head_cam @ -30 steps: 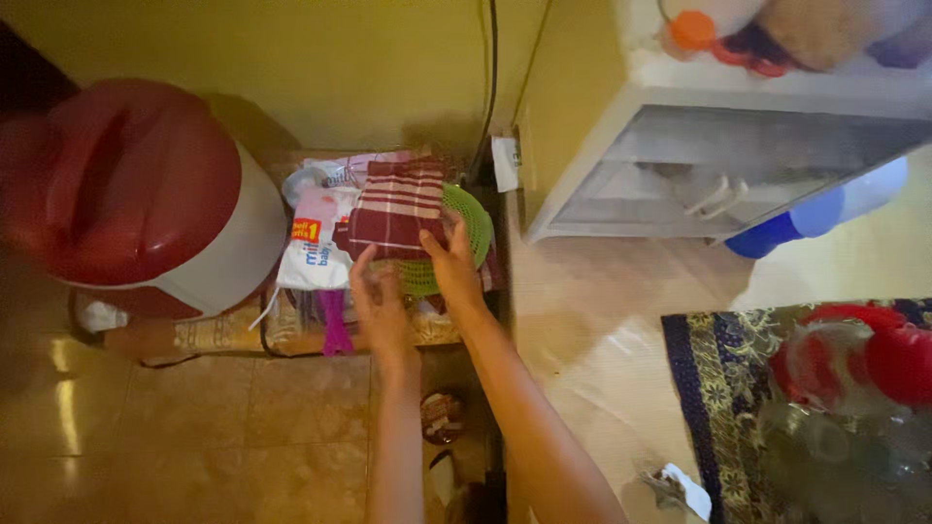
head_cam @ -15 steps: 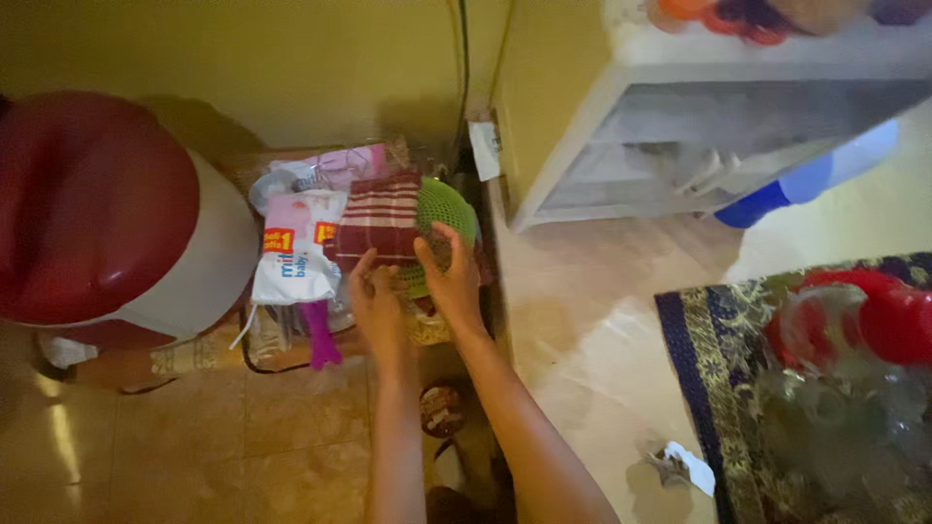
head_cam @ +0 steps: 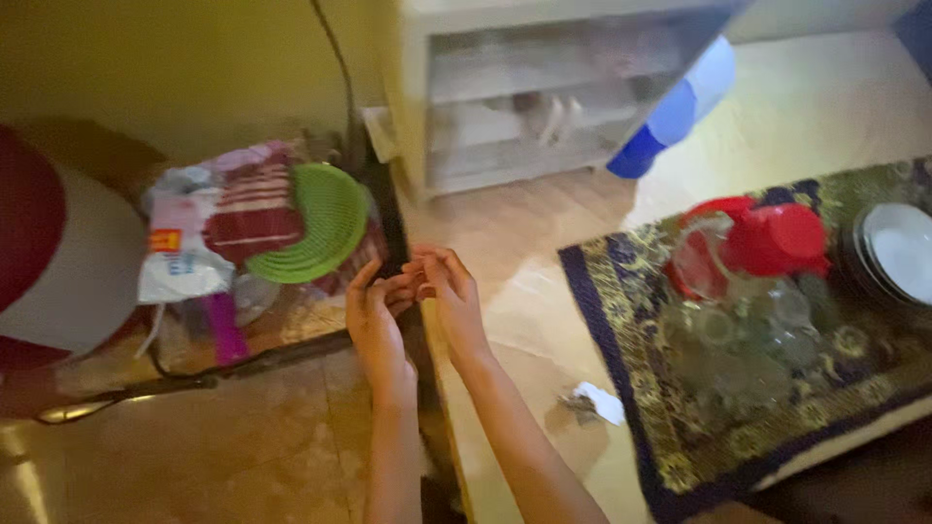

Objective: The person organizes glasses, bowls, and silverware on a table runner before folding a cloth and wiping down the items.

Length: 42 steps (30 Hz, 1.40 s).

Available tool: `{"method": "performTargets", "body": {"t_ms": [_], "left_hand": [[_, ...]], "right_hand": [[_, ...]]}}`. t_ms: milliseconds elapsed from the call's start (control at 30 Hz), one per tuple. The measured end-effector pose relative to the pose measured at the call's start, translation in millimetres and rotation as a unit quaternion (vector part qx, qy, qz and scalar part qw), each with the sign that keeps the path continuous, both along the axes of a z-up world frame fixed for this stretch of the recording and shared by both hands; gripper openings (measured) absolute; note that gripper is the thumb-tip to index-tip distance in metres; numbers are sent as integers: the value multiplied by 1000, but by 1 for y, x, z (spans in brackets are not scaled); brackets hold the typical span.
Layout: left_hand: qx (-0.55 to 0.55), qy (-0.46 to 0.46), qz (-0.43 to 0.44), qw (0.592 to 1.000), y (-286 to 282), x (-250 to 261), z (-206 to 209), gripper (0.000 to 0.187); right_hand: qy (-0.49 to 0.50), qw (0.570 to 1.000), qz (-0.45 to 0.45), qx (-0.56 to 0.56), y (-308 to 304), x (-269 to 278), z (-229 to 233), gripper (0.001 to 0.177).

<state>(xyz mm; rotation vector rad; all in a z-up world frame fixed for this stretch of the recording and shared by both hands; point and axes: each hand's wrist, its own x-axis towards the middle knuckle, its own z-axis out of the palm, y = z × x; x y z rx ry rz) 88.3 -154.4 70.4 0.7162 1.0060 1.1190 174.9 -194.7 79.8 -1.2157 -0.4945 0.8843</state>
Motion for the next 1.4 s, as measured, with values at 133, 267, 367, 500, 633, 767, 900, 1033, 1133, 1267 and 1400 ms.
{"method": "performTargets", "body": {"t_ms": [133, 267, 367, 500, 633, 767, 900, 1033, 1133, 1267, 1400], "left_hand": [[-13, 27, -39, 999, -56, 36, 4, 27], [-46, 9, -71, 996, -121, 74, 10, 27], [-11, -25, -88, 996, -172, 103, 14, 26], [-32, -20, -120, 992, -232, 139, 12, 26], [-43, -10, -154, 987, -272, 169, 1, 25], [-47, -6, -178, 983, -298, 193, -16, 25], [-73, -6, -225, 972, -315, 209, -31, 25], [-67, -19, -250, 966, -334, 219, -38, 24], [-78, 5, -270, 960, -346, 224, -39, 23], [-55, -36, -297, 953, -355, 231, -47, 23], [-55, 26, -307, 950, -363, 237, -48, 24]], "right_hand": [[19, 1000, -11, 21, -68, 42, 0, 26], [18, 1000, -18, 2, -142, 85, 1, 26], [21, 1000, -12, -3, -190, 116, 2, 28], [23, 999, -23, -12, -253, 150, 0, 27], [46, 998, -49, -5, -298, 174, -7, 26], [34, 996, -79, -38, -330, 194, -17, 27], [8, 993, -104, -48, -357, 207, -29, 26], [26, 990, -122, -63, -376, 213, -34, 25], [12, 990, -125, -64, -394, 215, -29, 26], [71, 983, -152, -76, -415, 222, -24, 26], [6, 969, -194, -152, -438, 236, -15, 26]]}}
